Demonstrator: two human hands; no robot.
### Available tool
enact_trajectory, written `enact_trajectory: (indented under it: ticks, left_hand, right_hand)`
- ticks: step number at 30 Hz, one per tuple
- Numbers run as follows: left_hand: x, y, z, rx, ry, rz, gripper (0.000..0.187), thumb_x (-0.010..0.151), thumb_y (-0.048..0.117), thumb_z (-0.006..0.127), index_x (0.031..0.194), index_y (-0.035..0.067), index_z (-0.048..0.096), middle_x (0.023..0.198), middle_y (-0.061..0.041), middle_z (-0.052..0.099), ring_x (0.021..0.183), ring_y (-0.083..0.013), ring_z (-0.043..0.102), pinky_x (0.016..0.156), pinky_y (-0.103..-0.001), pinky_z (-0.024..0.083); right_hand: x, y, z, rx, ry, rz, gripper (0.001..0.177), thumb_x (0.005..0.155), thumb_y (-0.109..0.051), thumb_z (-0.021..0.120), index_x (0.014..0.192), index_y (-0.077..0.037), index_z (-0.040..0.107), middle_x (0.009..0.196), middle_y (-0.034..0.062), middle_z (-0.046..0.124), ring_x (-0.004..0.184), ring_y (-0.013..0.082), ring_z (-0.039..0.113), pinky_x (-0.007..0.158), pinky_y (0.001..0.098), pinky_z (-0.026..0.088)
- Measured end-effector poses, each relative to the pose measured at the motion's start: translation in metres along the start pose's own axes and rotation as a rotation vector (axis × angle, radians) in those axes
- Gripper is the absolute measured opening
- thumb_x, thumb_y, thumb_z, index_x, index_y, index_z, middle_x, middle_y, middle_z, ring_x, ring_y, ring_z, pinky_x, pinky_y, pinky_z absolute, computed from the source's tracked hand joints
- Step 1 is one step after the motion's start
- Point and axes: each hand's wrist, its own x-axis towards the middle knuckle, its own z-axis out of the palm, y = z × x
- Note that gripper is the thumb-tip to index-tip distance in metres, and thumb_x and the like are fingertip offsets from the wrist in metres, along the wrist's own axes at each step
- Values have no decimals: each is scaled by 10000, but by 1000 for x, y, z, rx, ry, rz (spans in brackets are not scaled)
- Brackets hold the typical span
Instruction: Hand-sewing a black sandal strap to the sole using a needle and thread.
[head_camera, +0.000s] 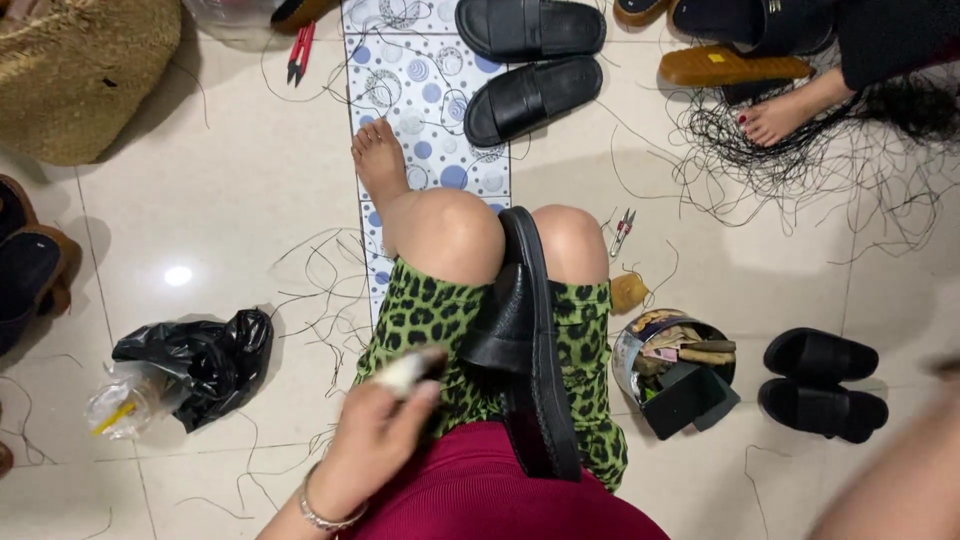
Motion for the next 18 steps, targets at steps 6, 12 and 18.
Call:
enact_trajectory:
  ticks: [6,12,18]
  left_hand:
    - [12,39,-1,-377,-795,33,271,973,343,689,929,84,750,648,22,592,497,-88,506,517,-219,439]
    - [18,41,10,-20,-21,323,597,841,481,733,1255,53,695,828,-4,570,612,-108,481,528,-244,412]
    - [13,26,16,358,137,196,456,841,361,823,573,70,595,666,-34,548,429,-151,417,381,-296,373]
  right_hand:
    - [-260,-210,228,-15,-652,-419,264,965,-79,661,1228,-72,644,1182,71,719,723,112,626,672,231,554]
    - [-278,-238,243,-352,-1143,-560,253,877,-261,707,1076,-113,755,927,4,741,680,141,691,602,275,544]
    - [-295,-236,272,594,-1203,-344,275,1017,-243,594,916,-33,740,1218,221,701,878,172,684,710,253,554]
